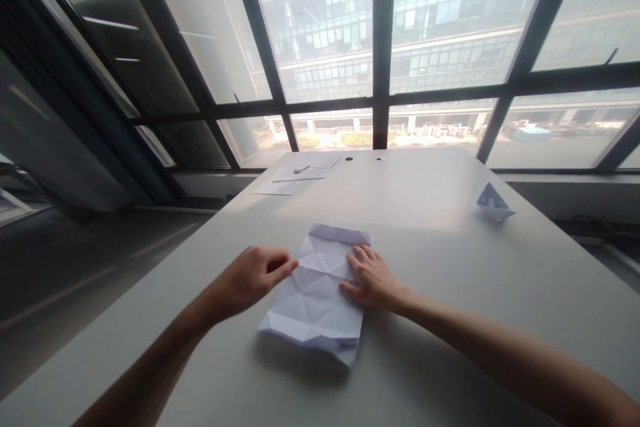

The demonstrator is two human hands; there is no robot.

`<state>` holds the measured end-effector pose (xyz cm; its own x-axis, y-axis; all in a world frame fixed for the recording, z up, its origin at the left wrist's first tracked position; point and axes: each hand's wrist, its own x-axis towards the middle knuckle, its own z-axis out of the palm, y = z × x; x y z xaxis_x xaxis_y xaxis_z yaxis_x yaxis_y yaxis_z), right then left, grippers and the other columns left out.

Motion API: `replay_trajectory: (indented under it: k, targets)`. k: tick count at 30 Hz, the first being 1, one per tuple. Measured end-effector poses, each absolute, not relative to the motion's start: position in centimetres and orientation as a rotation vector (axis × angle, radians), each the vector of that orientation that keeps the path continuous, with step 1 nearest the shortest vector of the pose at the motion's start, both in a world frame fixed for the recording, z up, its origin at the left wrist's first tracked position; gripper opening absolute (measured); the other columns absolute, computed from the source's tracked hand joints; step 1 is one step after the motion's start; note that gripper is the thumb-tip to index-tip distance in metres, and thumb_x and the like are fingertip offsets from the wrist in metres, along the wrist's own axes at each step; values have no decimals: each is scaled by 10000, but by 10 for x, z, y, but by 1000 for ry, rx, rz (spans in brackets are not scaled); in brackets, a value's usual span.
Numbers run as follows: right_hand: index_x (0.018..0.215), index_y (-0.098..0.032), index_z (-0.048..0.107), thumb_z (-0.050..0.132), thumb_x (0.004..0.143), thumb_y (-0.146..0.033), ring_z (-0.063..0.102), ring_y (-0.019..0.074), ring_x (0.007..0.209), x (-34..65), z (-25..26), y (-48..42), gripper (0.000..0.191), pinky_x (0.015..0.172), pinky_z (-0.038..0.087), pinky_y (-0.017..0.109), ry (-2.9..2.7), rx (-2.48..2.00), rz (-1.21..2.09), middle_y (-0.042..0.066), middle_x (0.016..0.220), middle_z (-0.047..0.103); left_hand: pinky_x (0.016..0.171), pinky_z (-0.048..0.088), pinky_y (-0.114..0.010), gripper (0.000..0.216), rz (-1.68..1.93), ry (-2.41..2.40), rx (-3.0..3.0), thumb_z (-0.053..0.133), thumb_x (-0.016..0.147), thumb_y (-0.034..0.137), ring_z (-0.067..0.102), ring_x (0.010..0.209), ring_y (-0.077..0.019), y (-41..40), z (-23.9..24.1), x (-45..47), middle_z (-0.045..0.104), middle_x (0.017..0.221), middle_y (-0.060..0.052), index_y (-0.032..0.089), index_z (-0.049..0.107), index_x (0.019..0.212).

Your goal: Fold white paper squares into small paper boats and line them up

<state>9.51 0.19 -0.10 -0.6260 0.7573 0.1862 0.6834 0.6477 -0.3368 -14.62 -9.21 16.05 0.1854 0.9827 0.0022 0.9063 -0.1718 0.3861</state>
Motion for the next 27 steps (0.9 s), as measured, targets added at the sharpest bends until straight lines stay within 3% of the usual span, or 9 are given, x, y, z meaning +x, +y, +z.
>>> replay_trajectory:
  k: [4,8,13,16,18,22,27]
  targets:
    - [1364,-149,501,617,830,-580,327,344,1372,96,1,2,696,1139,258,441,-2542,-1142,338,180,1456,441,877,479,-276,257,506,1381,2486,466,951,224,645,947,-193,-22,128,-98,708,1037,-61,179,708,1026]
    - [1407,-137,452,671,791,-559,334,355,1374,93,-2,4,778,1140,270,470,-2506,-1146,374,188,1460,438,1099,391,-361,428,478,1274,2578,449,880,73,534,1252,-217,23,46,-83,636,1298,-92,175,638,1251]
    - [1426,-128,435,662,834,-392,359,332,1378,93,-6,-3,686,1154,278,471,-2393,-1107,409,199,1475,424,1144,352,-404,427,608,1434,2547,428,955,159,480,1313,-227,26,-11,-92,556,1403,-96,188,560,1360]
    - [1393,-165,480,611,851,-271,335,308,1392,109,2,-18,567,1151,283,483,-2354,-1006,411,171,1490,409,1147,346,-404,409,605,1459,2567,418,980,185,468,1321,-227,21,-12,-91,541,1416,-94,190,555,1366]
    - [1305,-232,565,595,840,-241,375,269,1360,126,12,-29,466,1137,311,458,-2486,-698,487,111,1436,473,1146,348,-398,398,602,1472,2571,409,991,190,463,1324,-224,20,-9,-90,534,1422,-92,189,559,1359]
    - [1285,-253,590,657,726,-195,391,284,1339,153,23,-45,566,1156,253,492,-2660,-330,521,89,1425,491,1152,337,-400,386,596,1490,2576,395,1004,195,452,1335,-221,20,-8,-89,526,1432,-81,197,565,1351]
    - [1186,-234,638,570,857,-162,509,225,1204,143,16,-51,343,1065,375,397,-2603,-377,481,90,1279,606,1158,330,-402,387,599,1496,2582,391,1006,182,447,1338,-218,20,-10,-90,520,1440,-80,193,561,1354]
